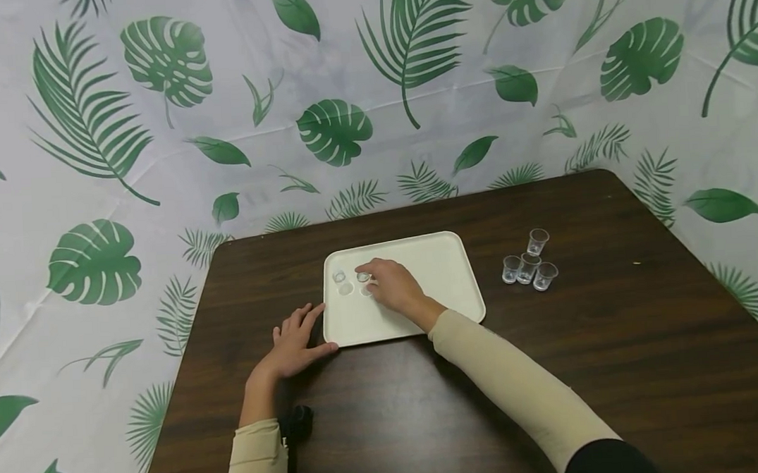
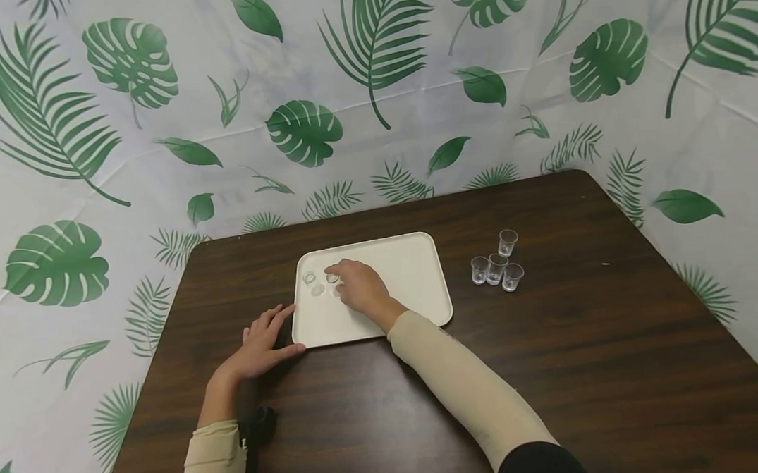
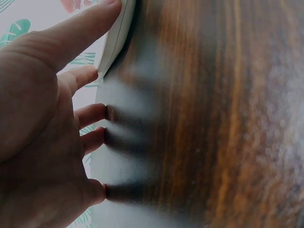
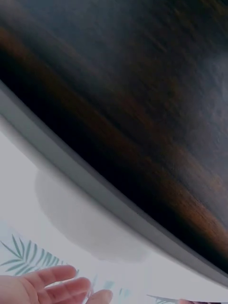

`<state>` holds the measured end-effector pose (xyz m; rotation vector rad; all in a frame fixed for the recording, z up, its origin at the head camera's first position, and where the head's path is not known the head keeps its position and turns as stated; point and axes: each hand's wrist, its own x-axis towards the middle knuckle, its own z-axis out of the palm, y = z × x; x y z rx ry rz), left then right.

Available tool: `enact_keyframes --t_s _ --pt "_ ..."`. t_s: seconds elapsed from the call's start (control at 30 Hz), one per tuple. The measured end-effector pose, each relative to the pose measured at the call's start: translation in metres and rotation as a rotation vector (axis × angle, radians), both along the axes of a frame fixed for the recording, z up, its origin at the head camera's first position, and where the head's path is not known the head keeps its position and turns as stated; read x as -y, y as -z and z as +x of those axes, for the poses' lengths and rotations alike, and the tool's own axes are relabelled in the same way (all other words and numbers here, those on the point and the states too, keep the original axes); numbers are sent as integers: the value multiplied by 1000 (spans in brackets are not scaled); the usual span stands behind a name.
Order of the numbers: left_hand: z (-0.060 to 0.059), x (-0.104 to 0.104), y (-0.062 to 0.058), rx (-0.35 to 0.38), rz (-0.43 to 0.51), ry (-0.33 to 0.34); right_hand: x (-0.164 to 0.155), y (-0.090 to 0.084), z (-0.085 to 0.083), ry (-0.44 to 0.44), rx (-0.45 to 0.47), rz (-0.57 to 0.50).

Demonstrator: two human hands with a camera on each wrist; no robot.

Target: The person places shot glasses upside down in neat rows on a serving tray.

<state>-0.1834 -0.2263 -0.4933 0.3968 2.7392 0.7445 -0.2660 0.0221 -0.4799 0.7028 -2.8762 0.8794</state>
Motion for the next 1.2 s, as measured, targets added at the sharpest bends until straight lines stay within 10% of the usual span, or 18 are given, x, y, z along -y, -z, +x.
enact_keyframes --t_s 1.2 --pt "-2 -1 3 -9 -10 -1 7 4 -5 -57 2 88"
